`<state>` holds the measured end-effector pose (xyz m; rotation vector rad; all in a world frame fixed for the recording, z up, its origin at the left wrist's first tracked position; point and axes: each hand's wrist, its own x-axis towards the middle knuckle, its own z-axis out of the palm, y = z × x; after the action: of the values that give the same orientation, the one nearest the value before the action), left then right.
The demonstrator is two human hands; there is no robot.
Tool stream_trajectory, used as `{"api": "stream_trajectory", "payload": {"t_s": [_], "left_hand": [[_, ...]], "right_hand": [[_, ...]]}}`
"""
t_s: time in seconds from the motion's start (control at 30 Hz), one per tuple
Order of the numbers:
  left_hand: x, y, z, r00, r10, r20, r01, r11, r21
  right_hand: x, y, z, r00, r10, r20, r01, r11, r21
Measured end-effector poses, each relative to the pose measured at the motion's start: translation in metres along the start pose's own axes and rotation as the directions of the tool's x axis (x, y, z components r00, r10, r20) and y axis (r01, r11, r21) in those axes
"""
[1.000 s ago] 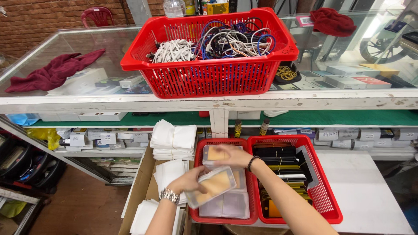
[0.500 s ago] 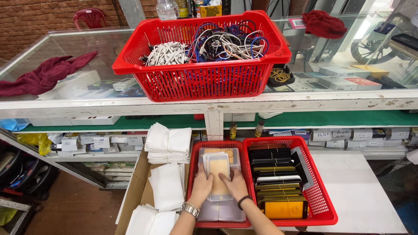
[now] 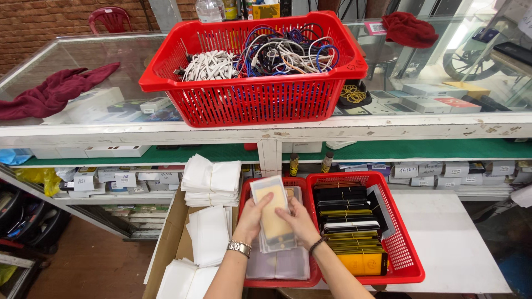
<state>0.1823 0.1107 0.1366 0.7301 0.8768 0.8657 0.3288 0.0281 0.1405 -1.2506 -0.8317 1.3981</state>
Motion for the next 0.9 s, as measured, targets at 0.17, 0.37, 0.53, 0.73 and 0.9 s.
{"api": "stream_trajectory", "payload": {"t_s": [0.17,0.37,0.53,0.73,0.9], "left_hand": [[0.002,0.004,0.003,0.998,0.006,0.068,-0.006,1.000,0.000],[-0.018,-0.006,0.011,0.990,-0.082,0.110,0.039,0.936,0.350],[-0.024,-0.010,0.024,0.935,-0.217,0.280,0.024,0.828,0.560],[-0.025,-0.013,0.007,0.962,-0.248,0.116,0.162,0.858,0.487],[-0.021,-0.015,-0.008,0.995,0.049,-0.085,-0.012,0.921,0.391]], "right_hand": [[-0.009,0.005,-0.002,0.988,0.104,0.118,-0.099,0.994,-0.051],[0.011,0.006,-0.031,0.984,-0.082,-0.156,0.043,0.970,-0.240],[0.028,-0.020,-0.075,0.974,-0.049,-0.222,0.053,0.999,0.013],[0.032,-0.035,-0.151,0.594,-0.054,-0.803,0.210,0.974,0.090],[0.023,-0.019,-0.165,0.428,-0.283,-0.858,-0.011,0.948,-0.318]]}}
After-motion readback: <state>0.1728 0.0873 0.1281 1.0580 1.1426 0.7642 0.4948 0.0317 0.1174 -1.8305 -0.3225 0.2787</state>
